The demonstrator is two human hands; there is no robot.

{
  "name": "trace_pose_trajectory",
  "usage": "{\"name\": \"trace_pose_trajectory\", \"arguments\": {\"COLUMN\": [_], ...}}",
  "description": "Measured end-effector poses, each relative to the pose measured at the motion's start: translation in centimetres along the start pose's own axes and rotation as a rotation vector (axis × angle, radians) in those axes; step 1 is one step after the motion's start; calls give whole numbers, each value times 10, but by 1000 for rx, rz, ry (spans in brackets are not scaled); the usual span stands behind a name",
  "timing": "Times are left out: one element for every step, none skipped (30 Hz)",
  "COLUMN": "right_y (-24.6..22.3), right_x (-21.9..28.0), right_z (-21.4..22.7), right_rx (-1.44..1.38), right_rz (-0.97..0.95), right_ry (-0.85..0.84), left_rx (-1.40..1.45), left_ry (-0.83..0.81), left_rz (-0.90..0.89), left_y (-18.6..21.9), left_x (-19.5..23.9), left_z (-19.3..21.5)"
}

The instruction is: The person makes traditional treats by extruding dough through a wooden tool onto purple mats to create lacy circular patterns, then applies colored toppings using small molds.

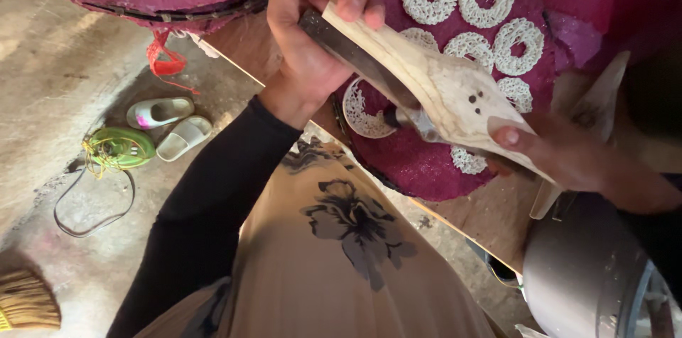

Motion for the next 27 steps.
{"name": "trace_pose_trajectory", "arguments": {"right_y": [-7, -19, -32, -44, -50, -56, -62, -68, -74, -79, -84, -88, -89, -87, -82, -75, -65, -53, -40, -27, -13, 0, 5, 8, 13, 15, 15], "right_x": [3, 4, 5, 7, 8, 7, 6, 5, 4, 4, 3, 2, 2, 2, 1, -1, -2, -5, -6, -7, -6, -2, 3, 10, 22, 36, 50], "right_z": [4, 5, 5, 5, 4, 3, 2, -1, -2, -3, -6, -8, -10, -12, -14, -16, -18, -19, -19, -17, -14, -9, -3, 3, 10, 17, 25], "right_rx": [57, 48, 39, 30, 45, 60, 76, 76, 78, 79, 60, 41, 23, 30, 36, 43, 55, 67, 77, 43, 9, -26, 37, 102, 18, -65, -152], "right_rz": [-11, 62, 134, 206, 166, 126, 87, 78, 71, 63, 85, 107, 127, 98, 70, 41, 6, -30, -67, -67, -69, -72, 29, 130, 169, 208, 249], "right_ry": [70, 105, 141, 176, 201, 225, 249, 253, 257, 262, 242, 223, 203, 179, 157, 135, 100, 66, 34, 25, 18, 12, 31, 52, 90, 129, 175], "left_rx": [5, 16, 26, -5, -36, -58, -80, -91, -108, -125, -148, -160, -171, -170, -188, -205, -238, -258, -278, -285, -276, -269, -248, -365, -484, -738, -1034], "left_ry": [-16, -23, -30, -56, -82, -93, -104, -101, -79, -57, -13, 14, 41, 50, 59, 68, 78, 55, 30, -27, -72, -117, -148, -245, -351, -526, -625], "left_rz": [-13, -39, -65, -72, -78, -81, -85, -85, -99, -112, -140, -152, -164, -161, -149, -138, -118, -115, -109, -122, -78, -33, 71, 158, 238, 299, 288], "left_y": [1, 3, 6, 9, 13, 18, 23, 29, 34, 40, 46, 50, 52, 52, 50, 47, 42, 37, 35, 32, 32, 27, 23, 18, 11, 3, -7], "left_x": [-3, -5, -7, -8, -8, -8, -7, -5, -3, -1, 3, 6, 10, 13, 16, 18, 21, 21, 22, 22, 22, 20, 19, 17, 19, 18, 17], "left_z": [-1, -1, -1, -2, -3, -3, -4, -4, -5, -6, -7, -9, -11, -13, -16, -17, -18, -20, -21, -24, -27, -31, -36, -44, -54, -66, -75]}}
Point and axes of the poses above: each hand's wrist, its own x-axis away from the middle knuckle, its own z-axis out of the back of the hand, y = z × x, the point moved 5 cm from there along -x, towards the middle knuckle, and after that the axes turned 10 degrees about x, right-handed, at the moved point
